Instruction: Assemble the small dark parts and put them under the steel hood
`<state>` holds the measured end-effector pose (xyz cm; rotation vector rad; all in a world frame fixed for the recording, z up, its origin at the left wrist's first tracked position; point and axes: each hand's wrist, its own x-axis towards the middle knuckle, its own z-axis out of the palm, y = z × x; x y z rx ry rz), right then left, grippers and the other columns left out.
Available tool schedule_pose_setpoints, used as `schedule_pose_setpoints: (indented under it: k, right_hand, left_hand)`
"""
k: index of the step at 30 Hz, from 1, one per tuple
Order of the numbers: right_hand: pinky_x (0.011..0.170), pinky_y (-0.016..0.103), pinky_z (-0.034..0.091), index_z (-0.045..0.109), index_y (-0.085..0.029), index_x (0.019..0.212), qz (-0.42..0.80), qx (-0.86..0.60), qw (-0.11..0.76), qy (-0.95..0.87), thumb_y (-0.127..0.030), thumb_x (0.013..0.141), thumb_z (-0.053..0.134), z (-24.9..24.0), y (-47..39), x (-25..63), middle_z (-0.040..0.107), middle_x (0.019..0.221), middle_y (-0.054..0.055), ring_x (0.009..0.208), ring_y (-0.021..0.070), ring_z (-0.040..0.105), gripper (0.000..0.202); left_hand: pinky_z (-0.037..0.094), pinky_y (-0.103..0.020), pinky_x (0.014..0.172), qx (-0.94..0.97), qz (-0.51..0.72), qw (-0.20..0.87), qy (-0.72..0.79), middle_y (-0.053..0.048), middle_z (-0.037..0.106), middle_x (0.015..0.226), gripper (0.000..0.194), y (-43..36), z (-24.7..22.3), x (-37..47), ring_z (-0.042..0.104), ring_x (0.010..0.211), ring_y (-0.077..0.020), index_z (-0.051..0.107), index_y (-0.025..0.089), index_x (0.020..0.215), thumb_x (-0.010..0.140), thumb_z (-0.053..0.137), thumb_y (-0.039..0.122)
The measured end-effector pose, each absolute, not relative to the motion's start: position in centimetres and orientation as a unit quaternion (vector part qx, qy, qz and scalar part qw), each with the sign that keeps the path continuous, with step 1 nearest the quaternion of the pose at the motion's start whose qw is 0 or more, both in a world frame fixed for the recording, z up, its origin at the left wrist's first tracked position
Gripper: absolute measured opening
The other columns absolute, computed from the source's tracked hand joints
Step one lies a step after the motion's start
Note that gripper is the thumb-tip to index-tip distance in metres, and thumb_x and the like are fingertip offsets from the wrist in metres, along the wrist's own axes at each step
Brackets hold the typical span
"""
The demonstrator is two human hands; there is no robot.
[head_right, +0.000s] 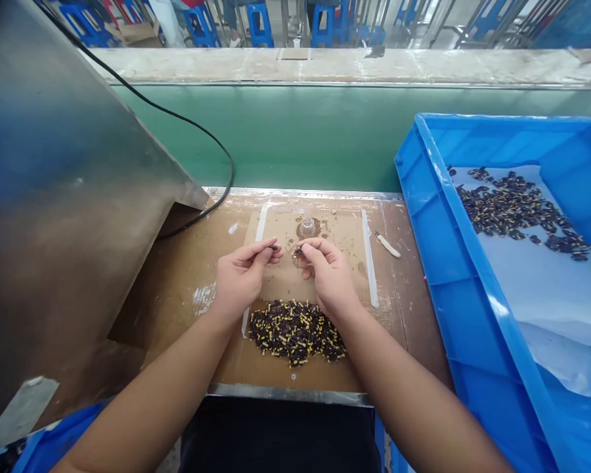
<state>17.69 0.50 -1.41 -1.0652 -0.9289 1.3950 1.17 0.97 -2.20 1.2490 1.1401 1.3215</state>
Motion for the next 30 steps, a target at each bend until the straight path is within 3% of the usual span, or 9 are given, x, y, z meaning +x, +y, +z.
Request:
schedule_pose_setpoints:
  k: [3,8,15,21,30]
  right_hand:
    - [0.051,0.023,0.045,0.065,-0.021,0.089,0.538,-0.477,0.568,-0.400,-0.035,0.086,0.062,-1.9,0.5,17.6,0.062,0.069,0.000,0.060,0.0123,0.057,0.015]
    - [0.054,0.023,0.049,0.068,-0.022,0.091,0.546,-0.449,0.578,-0.407,-0.030,0.087,0.063,-2.0,0.1,17.5,0.064,0.070,-0.001,0.065,0.0129,0.062,0.010]
    - [0.074,0.034,0.061,0.075,-0.024,0.107,0.517,-0.431,0.562,-0.481,-0.033,0.087,0.074,-0.9,-0.4,17.2,0.074,0.085,0.002,0.076,0.0159,0.068,0.021]
    - [0.086,0.038,0.063,0.077,-0.028,0.107,0.381,-0.453,0.577,-0.562,-0.025,0.091,0.071,-0.2,-1.5,16.8,0.077,0.106,0.001,0.094,0.0184,0.073,0.018]
    - [0.079,0.036,0.063,0.075,-0.030,0.106,0.220,-0.473,0.559,-0.645,-0.021,0.092,0.068,0.7,-1.9,17.0,0.077,0.101,-0.002,0.086,0.0172,0.073,0.018]
  left_hand:
    - [0.063,-0.030,0.083,0.441,0.546,0.540,0.465,-0.011,0.075,0.095,0.027,0.9,-2.3,1.4,0.072,0.081,-0.0169,0.074,0.016,0.109,0.088,0.074,0.033]
    - [0.064,-0.029,0.081,0.360,0.560,0.605,0.437,-0.011,0.075,0.093,0.027,0.6,-1.9,2.2,0.073,0.082,-0.0174,0.073,0.015,0.101,0.082,0.081,0.033]
    - [0.061,-0.026,0.088,0.288,0.580,0.641,0.412,-0.007,0.075,0.101,0.026,0.5,-1.6,2.2,0.071,0.091,-0.0143,0.076,0.019,0.097,0.076,0.086,0.032]
    - [0.059,-0.022,0.083,0.245,0.579,0.680,0.378,-0.004,0.075,0.099,0.021,0.1,-1.5,2.2,0.069,0.089,-0.0122,0.076,0.022,0.089,0.074,0.088,0.030]
    - [0.056,-0.021,0.088,0.250,0.567,0.698,0.358,-0.003,0.074,0.098,0.017,-0.3,-1.1,2.3,0.067,0.090,-0.0110,0.077,0.023,0.087,0.074,0.087,0.029]
